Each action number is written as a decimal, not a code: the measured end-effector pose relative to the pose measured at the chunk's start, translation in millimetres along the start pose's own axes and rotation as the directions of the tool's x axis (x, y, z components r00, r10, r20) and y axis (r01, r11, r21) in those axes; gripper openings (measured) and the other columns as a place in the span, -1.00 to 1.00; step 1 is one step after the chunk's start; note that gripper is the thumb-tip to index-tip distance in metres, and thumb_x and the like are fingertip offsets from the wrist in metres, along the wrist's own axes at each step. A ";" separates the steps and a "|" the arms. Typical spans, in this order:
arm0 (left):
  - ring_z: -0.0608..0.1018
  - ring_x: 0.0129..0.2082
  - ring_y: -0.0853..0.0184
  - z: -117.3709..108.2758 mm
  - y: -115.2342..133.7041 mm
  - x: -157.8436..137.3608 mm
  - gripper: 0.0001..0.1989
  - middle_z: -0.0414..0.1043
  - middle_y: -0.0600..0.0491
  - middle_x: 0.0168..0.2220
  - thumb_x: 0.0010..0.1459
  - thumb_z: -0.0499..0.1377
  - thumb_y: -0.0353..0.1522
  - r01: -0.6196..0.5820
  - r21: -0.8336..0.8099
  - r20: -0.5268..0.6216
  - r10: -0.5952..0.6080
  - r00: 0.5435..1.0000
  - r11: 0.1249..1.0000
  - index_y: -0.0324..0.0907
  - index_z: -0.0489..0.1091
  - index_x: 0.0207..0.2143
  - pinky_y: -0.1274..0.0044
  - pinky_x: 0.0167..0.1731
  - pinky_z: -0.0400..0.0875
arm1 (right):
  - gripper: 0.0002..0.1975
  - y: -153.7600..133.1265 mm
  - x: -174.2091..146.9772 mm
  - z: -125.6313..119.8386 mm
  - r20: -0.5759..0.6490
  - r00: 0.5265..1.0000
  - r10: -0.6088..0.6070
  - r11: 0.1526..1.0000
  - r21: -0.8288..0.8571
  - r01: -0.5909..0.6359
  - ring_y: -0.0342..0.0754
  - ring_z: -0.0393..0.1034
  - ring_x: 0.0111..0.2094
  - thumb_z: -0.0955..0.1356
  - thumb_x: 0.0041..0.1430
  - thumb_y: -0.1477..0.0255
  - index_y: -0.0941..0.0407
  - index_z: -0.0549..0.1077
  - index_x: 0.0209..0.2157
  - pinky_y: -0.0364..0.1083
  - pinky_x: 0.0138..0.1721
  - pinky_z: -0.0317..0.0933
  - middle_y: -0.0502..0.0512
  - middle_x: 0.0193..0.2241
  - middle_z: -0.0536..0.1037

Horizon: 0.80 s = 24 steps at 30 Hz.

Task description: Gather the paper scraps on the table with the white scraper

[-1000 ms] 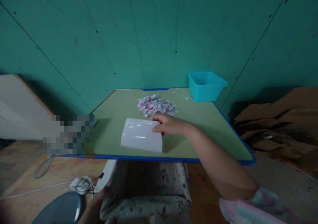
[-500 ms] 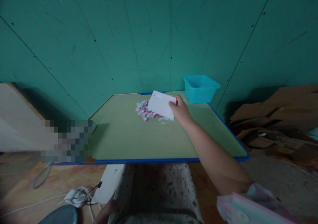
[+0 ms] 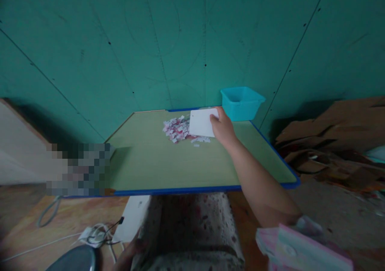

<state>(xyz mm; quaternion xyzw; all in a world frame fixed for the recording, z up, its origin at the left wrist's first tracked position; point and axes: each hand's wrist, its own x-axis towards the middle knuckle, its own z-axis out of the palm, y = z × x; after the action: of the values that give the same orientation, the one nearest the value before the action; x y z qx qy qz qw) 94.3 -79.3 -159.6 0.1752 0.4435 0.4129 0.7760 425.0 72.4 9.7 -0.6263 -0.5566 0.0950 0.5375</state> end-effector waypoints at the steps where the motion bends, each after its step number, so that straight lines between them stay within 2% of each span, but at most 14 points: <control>1: 0.50 -0.60 0.22 0.2 -1.1 -0.2 -0.05 0.31 0.27 -0.83 -0.41 0.26 -0.64 -0.010 0.008 -0.001 0.010 1.000 1.000 -0.10 0.09 0.12 0.47 -0.54 0.36 | -0.73 -0.2 0.3 -0.3 0.011 1.000 0.005 1.000 0.001 -0.006 0.01 0.27 -0.18 0.20 0.02 0.37 0.09 0.26 -0.19 0.02 -0.13 0.12 0.13 -0.22 0.39; 5: 0.46 -0.66 0.26 0.0 -5.6 2.1 -0.01 0.27 0.30 -0.84 -0.40 0.25 -0.65 -0.070 0.042 -0.020 0.071 0.997 0.997 -0.15 0.01 0.16 0.48 -0.51 0.35 | -0.73 -2.4 -1.5 0.9 0.036 0.999 0.008 1.000 -0.029 -0.007 0.03 0.27 -0.17 0.19 0.02 0.38 0.11 0.26 -0.19 0.02 -0.13 0.11 0.16 -0.22 0.39; 8: 0.43 -0.72 0.30 -3.1 -8.5 5.5 -0.01 0.19 0.35 -0.88 -0.40 0.24 -0.65 -0.081 0.073 -0.002 0.082 0.997 0.994 -0.11 0.01 0.16 0.48 -0.55 0.34 | -0.71 -4.9 -4.2 2.4 0.081 0.997 0.014 0.997 -0.074 -0.008 0.03 0.27 -0.20 0.19 0.03 0.36 0.10 0.25 -0.17 0.03 -0.16 0.11 0.15 -0.23 0.39; 12: 0.45 -0.70 0.26 -11.3 -11.6 7.7 -0.05 0.19 0.35 -0.87 -0.38 0.26 -0.62 -0.082 0.109 -0.018 0.085 0.996 0.991 -0.09 0.05 0.13 0.46 -0.55 0.36 | -0.72 -5.9 -5.0 3.4 0.175 0.984 0.035 0.999 -0.012 -0.033 0.01 0.27 -0.24 0.20 0.02 0.36 0.12 0.26 -0.19 0.00 -0.19 0.12 0.15 -0.26 0.38; 15: 0.44 -0.69 0.27 -17.4 -13.8 8.5 -0.14 0.30 0.29 -0.82 -0.35 0.25 -0.62 -0.086 0.137 -0.064 0.095 0.993 0.987 -0.15 0.12 0.10 0.47 -0.57 0.33 | -0.71 -3.4 -3.7 3.5 0.117 0.993 0.026 0.999 0.028 -0.029 0.00 0.27 -0.24 0.20 0.01 0.35 0.14 0.26 -0.19 -0.02 -0.19 0.12 0.16 -0.27 0.39; 18: 0.42 -0.66 0.32 -19.6 -15.8 10.4 -0.26 0.41 0.24 -0.74 -0.39 0.21 -0.68 -0.105 0.144 -0.096 0.119 0.988 0.984 -0.19 0.27 -0.03 0.52 -0.58 0.29 | -0.70 -0.7 -3.3 3.7 0.047 0.999 0.002 1.000 -0.017 -0.001 0.01 0.27 -0.22 0.19 0.02 0.34 0.12 0.25 -0.17 -0.01 -0.18 0.12 0.17 -0.24 0.39; 21: 0.40 -0.65 0.37 -17.9 -17.1 12.4 -0.44 0.39 0.24 -0.74 -0.43 0.19 -0.70 -0.125 0.139 -0.110 0.140 0.984 0.982 -0.20 0.38 -0.26 0.57 -0.59 0.26 | -0.72 -0.3 -3.9 4.9 0.066 0.998 -0.008 0.998 -0.061 0.012 0.01 0.28 -0.25 0.19 0.02 0.34 0.09 0.26 -0.18 -0.01 -0.21 0.12 0.13 -0.28 0.40; 24: 0.35 -0.69 0.42 -14.9 -16.6 13.5 -0.51 0.38 0.26 -0.75 -0.47 0.19 -0.69 -0.137 0.121 -0.111 0.150 0.982 0.983 -0.19 0.38 -0.36 0.59 -0.61 0.25 | -0.75 -1.4 -4.1 6.2 0.102 0.995 -0.010 1.000 0.004 0.009 -0.01 0.28 -0.31 0.20 -0.01 0.36 0.10 0.28 -0.24 -0.03 -0.26 0.14 0.10 -0.35 0.41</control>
<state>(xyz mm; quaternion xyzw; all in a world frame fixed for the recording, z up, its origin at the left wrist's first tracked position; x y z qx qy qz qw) 93.5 -79.9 -185.7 0.2253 0.4981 0.4519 0.7049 418.3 72.4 6.4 -0.6170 -0.5860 0.1252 0.5101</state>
